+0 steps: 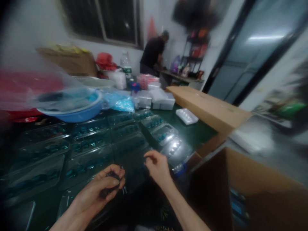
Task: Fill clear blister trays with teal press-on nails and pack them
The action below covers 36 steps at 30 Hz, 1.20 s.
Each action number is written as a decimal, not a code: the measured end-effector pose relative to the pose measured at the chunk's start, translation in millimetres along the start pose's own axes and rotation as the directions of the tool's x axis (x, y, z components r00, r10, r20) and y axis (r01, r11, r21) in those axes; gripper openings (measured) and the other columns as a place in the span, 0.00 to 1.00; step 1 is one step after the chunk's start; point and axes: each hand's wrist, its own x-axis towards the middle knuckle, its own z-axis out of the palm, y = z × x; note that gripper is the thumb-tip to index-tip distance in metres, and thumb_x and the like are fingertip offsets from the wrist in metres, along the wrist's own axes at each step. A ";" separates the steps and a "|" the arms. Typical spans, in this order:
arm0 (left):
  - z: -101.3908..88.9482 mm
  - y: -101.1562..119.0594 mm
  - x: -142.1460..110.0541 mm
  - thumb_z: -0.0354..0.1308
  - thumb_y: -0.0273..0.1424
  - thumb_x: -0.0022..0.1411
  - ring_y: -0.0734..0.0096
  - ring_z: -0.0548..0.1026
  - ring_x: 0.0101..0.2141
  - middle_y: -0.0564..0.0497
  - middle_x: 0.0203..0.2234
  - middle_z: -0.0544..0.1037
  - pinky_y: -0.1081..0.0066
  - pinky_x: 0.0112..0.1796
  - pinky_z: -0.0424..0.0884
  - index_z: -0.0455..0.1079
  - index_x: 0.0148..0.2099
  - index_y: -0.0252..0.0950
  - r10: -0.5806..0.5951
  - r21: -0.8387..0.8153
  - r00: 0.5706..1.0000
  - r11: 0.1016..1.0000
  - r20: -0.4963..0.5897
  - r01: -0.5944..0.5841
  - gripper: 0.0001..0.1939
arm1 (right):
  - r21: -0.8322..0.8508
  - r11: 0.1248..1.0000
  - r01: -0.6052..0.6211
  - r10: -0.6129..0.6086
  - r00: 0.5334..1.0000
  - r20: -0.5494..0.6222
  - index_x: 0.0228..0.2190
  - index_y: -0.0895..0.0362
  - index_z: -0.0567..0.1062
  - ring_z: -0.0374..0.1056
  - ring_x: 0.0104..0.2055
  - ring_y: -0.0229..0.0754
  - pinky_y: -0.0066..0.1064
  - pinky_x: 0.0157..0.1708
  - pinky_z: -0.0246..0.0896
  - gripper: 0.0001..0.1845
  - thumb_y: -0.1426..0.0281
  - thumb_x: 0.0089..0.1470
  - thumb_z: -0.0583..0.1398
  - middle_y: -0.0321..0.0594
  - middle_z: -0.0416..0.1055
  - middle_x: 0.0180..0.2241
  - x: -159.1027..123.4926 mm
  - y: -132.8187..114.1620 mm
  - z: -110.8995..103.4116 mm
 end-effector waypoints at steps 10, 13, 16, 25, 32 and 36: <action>6.4 -6.3 1.7 0.59 0.31 0.51 0.81 0.63 0.17 0.52 0.19 0.69 0.81 0.14 0.51 0.66 0.34 0.33 -0.055 0.074 0.998 0.996 -0.010 0.056 0.08 | 0.030 0.997 0.073 -0.073 0.997 0.021 0.28 0.58 0.73 0.64 0.27 0.34 0.24 0.25 0.58 0.04 0.73 0.47 0.58 0.36 0.68 0.26 -18.5 -21.9 17.0; 11.5 -9.8 3.1 0.61 0.32 0.48 0.82 0.60 0.15 0.55 0.16 0.67 0.81 0.14 0.52 0.65 0.33 0.34 -0.024 0.105 0.997 0.994 -0.068 0.031 0.11 | -0.050 0.988 0.144 -0.145 0.989 -0.017 0.27 0.58 0.73 0.63 0.28 0.35 0.24 0.26 0.57 0.05 0.72 0.49 0.57 0.36 0.68 0.26 -21.8 -26.9 25.7; 12.7 -13.2 3.6 0.63 0.33 0.45 0.82 0.60 0.15 0.57 0.16 0.66 0.80 0.13 0.53 0.64 0.31 0.34 0.057 0.167 0.989 0.985 -0.140 -0.033 0.13 | -0.133 0.971 0.197 -0.201 0.979 -0.017 0.26 0.58 0.72 0.62 0.26 0.34 0.24 0.25 0.55 0.06 0.73 0.50 0.55 0.35 0.67 0.24 -26.7 -29.4 29.8; 1.5 -18.7 2.8 0.59 0.37 0.49 0.81 0.60 0.14 0.56 0.16 0.67 0.79 0.14 0.57 0.69 0.38 0.32 0.187 0.425 0.966 0.900 -0.181 -0.094 0.16 | -0.367 0.880 0.301 -0.314 0.949 0.027 0.25 0.58 0.69 0.60 0.27 0.36 0.27 0.28 0.54 0.08 0.74 0.53 0.52 0.37 0.64 0.24 -35.8 -29.0 31.5; -2.3 -16.6 5.2 0.59 0.38 0.49 0.80 0.60 0.14 0.54 0.18 0.68 0.78 0.14 0.56 0.71 0.38 0.32 0.157 0.426 0.982 0.900 -0.109 -0.097 0.16 | -0.301 0.926 0.228 -0.218 0.974 0.068 0.24 0.57 0.69 0.62 0.27 0.35 0.26 0.27 0.55 0.08 0.73 0.52 0.53 0.36 0.66 0.24 -34.8 -28.3 29.9; 2.2 -11.6 3.3 0.56 0.36 0.52 0.79 0.64 0.15 0.50 0.25 0.72 0.77 0.15 0.59 0.73 0.37 0.35 0.282 0.650 0.957 0.740 -0.066 -0.173 0.13 | -0.221 0.967 0.124 -0.109 0.991 0.076 0.23 0.58 0.69 0.63 0.26 0.34 0.24 0.26 0.55 0.08 0.72 0.52 0.53 0.35 0.67 0.23 -31.3 -27.6 27.8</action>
